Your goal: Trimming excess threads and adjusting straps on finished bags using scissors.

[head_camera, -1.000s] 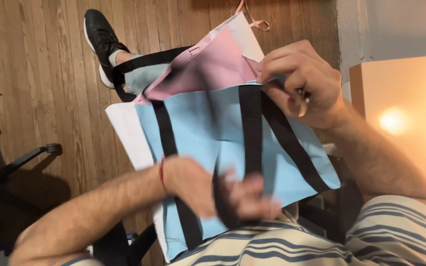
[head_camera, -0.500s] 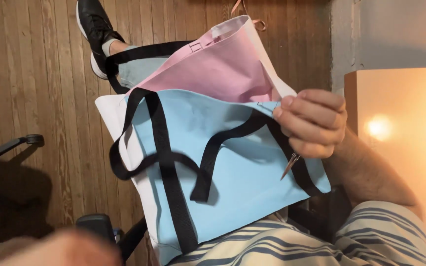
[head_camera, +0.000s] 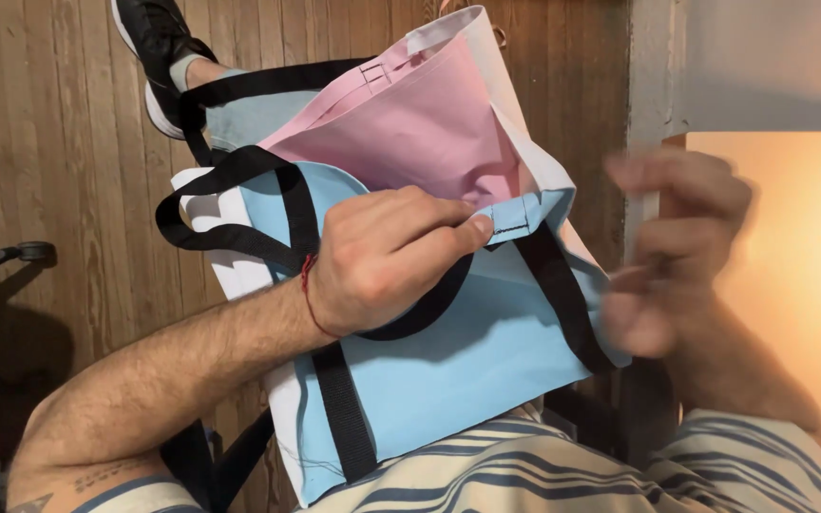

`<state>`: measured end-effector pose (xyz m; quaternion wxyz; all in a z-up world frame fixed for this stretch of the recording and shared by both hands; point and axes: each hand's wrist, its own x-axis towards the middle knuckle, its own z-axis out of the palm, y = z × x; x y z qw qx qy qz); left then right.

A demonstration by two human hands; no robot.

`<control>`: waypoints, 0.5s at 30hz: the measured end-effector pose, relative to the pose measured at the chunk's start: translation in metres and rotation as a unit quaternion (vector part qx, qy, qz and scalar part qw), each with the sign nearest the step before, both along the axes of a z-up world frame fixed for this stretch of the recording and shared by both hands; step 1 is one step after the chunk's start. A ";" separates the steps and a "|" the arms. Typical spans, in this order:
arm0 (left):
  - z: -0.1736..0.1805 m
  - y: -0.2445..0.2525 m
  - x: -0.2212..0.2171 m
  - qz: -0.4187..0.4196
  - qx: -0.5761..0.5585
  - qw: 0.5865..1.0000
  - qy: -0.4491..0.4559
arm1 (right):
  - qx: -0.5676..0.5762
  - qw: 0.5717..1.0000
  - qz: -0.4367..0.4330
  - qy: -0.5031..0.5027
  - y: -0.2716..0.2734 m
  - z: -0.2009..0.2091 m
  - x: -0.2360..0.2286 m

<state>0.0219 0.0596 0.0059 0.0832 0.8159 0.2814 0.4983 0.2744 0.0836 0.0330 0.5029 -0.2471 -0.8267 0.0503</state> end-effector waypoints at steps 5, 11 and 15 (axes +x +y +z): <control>0.000 -0.001 0.002 0.000 0.032 0.999 -0.001 | -0.143 0.914 -0.207 -0.319 -0.034 0.026 0.057; 0.004 -0.005 0.005 0.004 0.069 0.998 0.010 | -0.008 0.836 -0.140 -0.530 -0.052 0.088 0.007; 0.007 -0.010 0.009 0.014 0.080 0.997 0.004 | 0.010 0.759 -0.176 -0.627 -0.051 0.096 -0.006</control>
